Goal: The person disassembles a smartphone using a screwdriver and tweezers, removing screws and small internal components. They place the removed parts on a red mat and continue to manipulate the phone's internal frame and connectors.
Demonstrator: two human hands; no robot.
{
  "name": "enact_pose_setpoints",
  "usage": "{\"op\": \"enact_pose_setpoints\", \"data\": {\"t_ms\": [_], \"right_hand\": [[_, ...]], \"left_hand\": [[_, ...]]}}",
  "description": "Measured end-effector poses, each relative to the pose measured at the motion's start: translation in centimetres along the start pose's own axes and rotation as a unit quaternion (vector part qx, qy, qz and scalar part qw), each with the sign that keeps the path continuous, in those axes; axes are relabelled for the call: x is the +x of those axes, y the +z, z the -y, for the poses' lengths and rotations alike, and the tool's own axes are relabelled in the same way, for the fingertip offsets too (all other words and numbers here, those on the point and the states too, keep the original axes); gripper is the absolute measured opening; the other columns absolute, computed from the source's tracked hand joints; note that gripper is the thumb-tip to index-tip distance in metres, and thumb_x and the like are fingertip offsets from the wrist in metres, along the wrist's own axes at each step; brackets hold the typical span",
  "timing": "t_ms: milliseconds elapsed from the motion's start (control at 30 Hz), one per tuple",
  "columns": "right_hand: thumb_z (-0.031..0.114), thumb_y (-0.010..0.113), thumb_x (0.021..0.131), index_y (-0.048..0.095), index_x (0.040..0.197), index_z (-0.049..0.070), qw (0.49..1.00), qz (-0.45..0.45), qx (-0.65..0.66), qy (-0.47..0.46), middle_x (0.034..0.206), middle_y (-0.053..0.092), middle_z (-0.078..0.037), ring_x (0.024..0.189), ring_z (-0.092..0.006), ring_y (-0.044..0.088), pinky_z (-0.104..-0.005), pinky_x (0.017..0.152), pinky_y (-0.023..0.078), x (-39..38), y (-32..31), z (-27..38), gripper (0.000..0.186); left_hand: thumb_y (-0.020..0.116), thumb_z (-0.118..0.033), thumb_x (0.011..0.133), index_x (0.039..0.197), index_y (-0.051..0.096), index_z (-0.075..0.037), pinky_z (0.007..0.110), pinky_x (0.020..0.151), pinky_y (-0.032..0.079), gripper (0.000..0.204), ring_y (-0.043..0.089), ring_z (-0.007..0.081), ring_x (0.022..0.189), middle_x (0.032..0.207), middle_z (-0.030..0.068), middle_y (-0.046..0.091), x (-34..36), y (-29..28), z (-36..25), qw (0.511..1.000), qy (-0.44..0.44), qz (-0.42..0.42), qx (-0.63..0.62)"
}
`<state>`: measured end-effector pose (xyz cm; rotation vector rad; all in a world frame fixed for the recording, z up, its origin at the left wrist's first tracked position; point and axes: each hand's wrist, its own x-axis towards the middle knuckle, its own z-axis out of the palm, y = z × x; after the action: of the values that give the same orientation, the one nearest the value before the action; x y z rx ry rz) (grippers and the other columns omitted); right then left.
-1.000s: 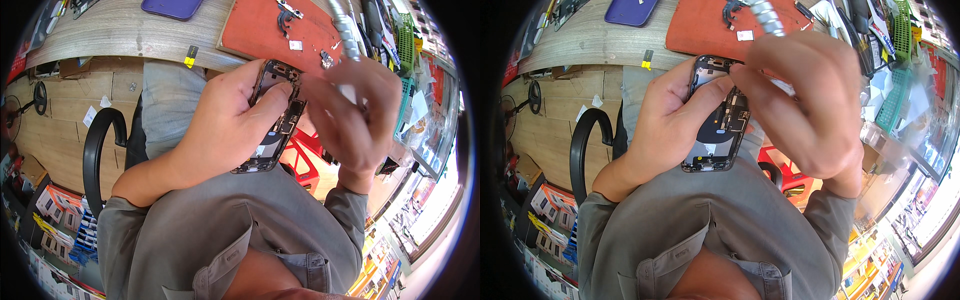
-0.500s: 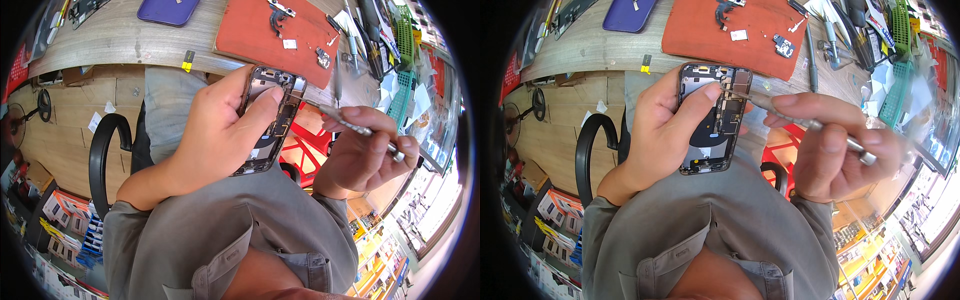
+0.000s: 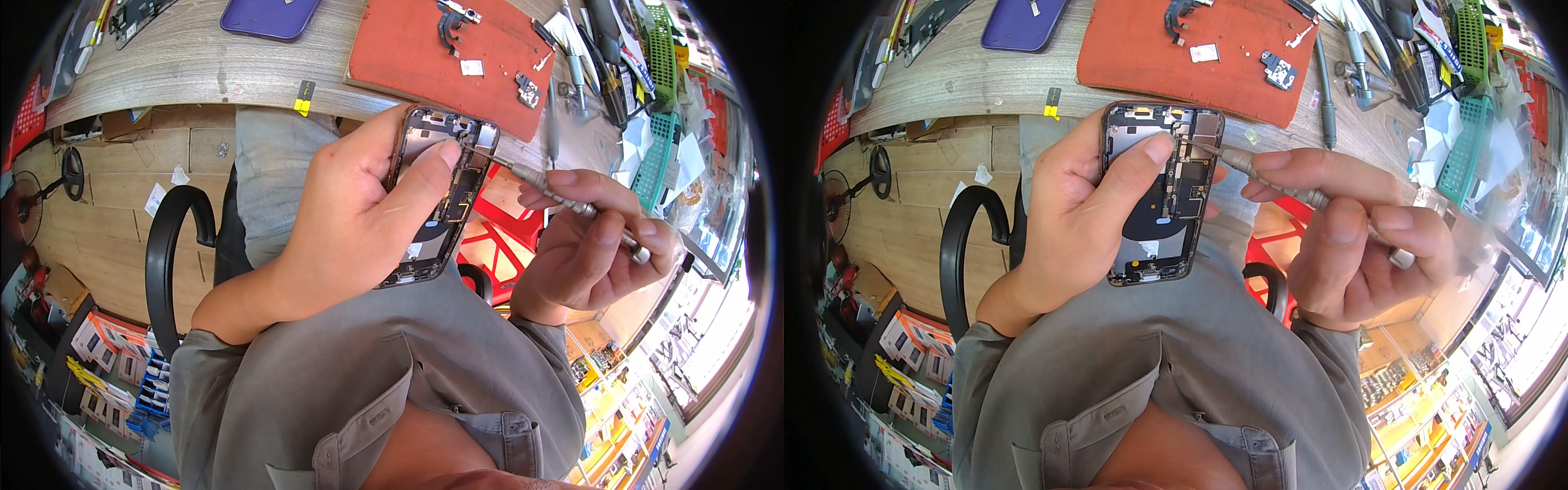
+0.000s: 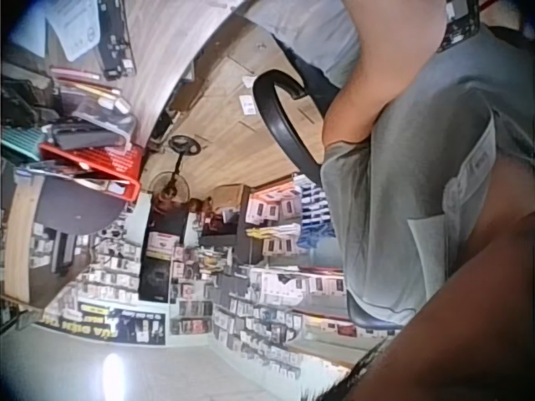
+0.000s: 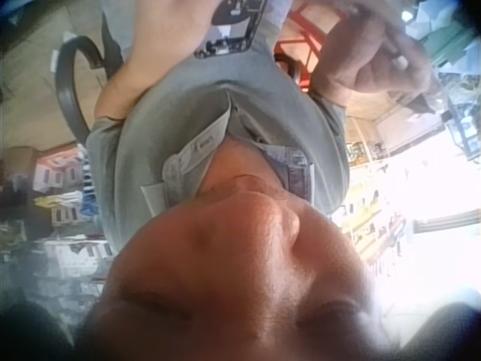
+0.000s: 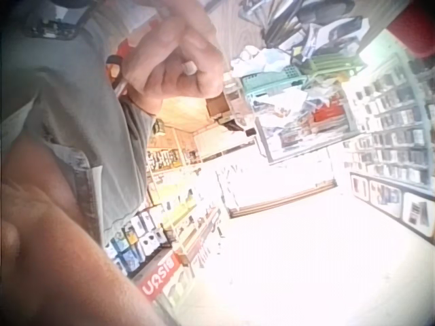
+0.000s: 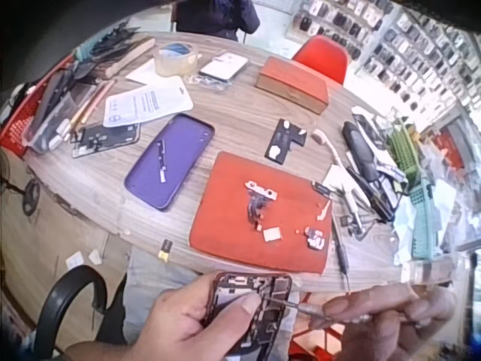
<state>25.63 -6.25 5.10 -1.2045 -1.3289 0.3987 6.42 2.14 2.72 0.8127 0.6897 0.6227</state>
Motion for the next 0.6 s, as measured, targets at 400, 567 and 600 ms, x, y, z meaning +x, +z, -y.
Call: {"op": "enact_pose_setpoints", "data": {"t_ms": [400,567,600], "right_hand": [[0.007,0.047,0.119,0.034,0.140,0.009,1.000,0.012,-0.022,-0.012,0.108,0.075,-0.038,0.085,-0.0367,0.080,-0.0420,0.071,0.071,-0.1,-0.1,0.1,0.024],[0.009,0.056,0.117,0.040,0.137,0.009,0.995,0.039,-0.091,0.007,0.113,0.075,-0.034,0.096,-0.0365,0.079,-0.0446,0.079,0.070,-0.3,-0.2,1.4,0.026],[0.004,0.060,0.112,0.042,0.135,0.007,0.995,0.041,-0.091,-0.009,0.113,0.075,-0.035,0.096,-0.0366,0.080,-0.0430,0.080,0.070,-0.3,-0.2,1.3,0.029]], "left_hand": [[0.065,-0.010,0.115,0.124,0.069,0.004,0.026,0.073,0.050,0.017,0.057,0.0035,0.083,0.093,-0.0020,0.071,-0.1,0.4,0.1,0.999,-0.001,-0.034,-0.003],[0.063,-0.011,0.115,0.127,0.068,0.004,0.028,0.074,0.056,0.020,0.065,0.0088,0.085,0.096,0.0044,0.075,0.0,0.0,0.6,0.996,0.026,-0.041,0.077],[0.061,-0.011,0.116,0.131,0.067,0.005,0.030,0.078,0.060,0.022,0.073,0.0137,0.088,0.103,0.0097,0.079,0.0,-0.3,0.7,0.993,0.036,-0.034,0.106]]}}
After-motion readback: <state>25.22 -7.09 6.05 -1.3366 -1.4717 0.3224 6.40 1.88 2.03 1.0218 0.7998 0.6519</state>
